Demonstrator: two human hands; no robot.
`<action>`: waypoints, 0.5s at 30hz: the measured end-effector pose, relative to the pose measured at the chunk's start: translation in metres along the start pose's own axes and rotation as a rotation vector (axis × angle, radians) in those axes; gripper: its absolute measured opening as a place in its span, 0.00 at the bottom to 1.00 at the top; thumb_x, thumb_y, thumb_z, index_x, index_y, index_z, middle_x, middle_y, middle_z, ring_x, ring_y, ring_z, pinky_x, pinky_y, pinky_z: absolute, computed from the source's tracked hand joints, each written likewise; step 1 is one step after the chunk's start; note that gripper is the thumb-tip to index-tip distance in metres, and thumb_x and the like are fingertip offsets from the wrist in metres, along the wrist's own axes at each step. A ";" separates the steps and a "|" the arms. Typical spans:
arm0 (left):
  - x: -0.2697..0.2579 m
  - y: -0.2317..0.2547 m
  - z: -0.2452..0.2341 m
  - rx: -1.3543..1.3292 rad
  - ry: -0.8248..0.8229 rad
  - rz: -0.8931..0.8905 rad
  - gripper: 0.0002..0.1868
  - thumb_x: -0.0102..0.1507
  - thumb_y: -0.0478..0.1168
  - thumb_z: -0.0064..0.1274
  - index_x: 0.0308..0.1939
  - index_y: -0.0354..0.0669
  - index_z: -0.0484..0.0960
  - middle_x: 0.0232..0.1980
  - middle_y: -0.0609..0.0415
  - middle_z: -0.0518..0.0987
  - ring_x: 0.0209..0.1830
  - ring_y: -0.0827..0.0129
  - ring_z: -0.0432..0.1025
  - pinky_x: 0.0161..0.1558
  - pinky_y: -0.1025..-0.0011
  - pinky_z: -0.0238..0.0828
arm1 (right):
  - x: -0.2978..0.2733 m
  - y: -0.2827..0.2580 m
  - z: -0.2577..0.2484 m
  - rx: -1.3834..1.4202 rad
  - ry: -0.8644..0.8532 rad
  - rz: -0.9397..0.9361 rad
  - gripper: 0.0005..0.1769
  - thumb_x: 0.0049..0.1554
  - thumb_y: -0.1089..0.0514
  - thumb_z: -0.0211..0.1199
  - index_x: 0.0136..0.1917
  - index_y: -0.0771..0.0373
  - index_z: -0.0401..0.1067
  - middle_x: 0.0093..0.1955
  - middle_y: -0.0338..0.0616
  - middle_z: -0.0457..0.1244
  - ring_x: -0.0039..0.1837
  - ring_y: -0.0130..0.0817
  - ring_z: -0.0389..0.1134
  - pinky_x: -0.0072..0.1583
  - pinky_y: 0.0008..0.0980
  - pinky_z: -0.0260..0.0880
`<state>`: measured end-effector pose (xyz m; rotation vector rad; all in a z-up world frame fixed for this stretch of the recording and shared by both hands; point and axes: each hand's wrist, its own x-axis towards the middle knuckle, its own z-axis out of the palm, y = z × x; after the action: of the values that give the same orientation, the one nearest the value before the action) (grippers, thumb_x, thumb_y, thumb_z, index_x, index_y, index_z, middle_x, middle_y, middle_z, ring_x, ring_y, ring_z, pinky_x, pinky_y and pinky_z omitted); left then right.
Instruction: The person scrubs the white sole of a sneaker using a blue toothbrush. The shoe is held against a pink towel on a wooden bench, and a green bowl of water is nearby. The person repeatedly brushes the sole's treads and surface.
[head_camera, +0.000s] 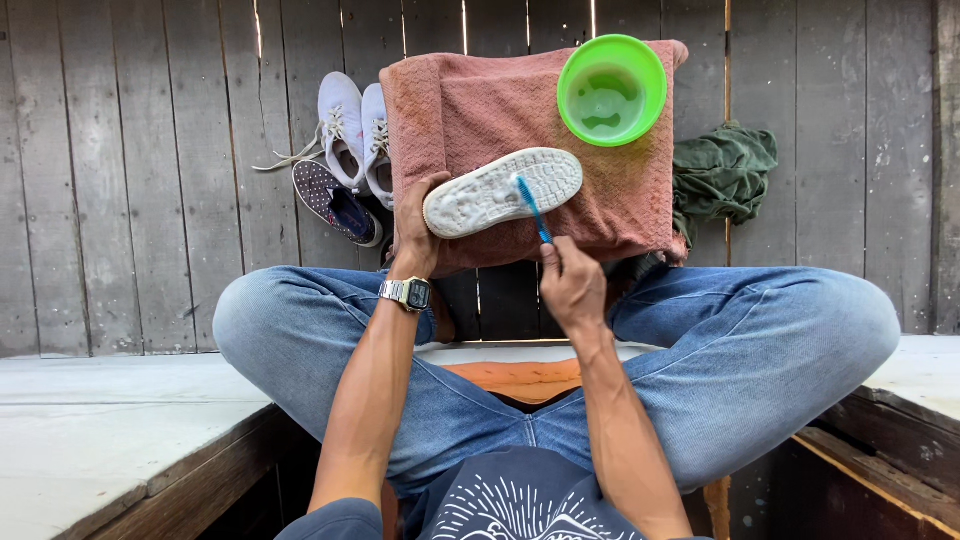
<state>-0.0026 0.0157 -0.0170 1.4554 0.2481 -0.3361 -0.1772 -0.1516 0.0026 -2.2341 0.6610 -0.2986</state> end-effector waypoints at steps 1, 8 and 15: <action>0.003 -0.006 0.000 -0.002 0.006 0.002 0.21 0.63 0.46 0.44 0.49 0.42 0.88 0.50 0.42 0.82 0.52 0.59 0.76 0.55 0.64 0.74 | 0.004 0.015 -0.002 0.002 -0.004 -0.005 0.14 0.67 0.47 0.57 0.47 0.57 0.75 0.37 0.61 0.69 0.43 0.64 0.73 0.44 0.59 0.71; 0.010 -0.009 0.001 0.001 -0.004 -0.010 0.20 0.62 0.47 0.46 0.47 0.44 0.89 0.49 0.45 0.83 0.50 0.62 0.77 0.54 0.67 0.74 | 0.005 0.007 -0.001 -0.007 0.069 0.071 0.11 0.66 0.50 0.57 0.47 0.56 0.75 0.37 0.60 0.69 0.45 0.63 0.72 0.46 0.57 0.71; 0.006 -0.012 -0.002 0.058 -0.051 0.109 0.18 0.66 0.42 0.44 0.47 0.40 0.88 0.52 0.41 0.83 0.58 0.58 0.74 0.63 0.63 0.67 | 0.016 0.039 0.001 0.035 0.181 0.130 0.09 0.66 0.52 0.58 0.47 0.56 0.74 0.39 0.57 0.68 0.48 0.61 0.72 0.49 0.55 0.70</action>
<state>-0.0010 0.0166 -0.0302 1.5095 0.1180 -0.2931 -0.1775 -0.1818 -0.0266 -2.1361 0.8867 -0.4463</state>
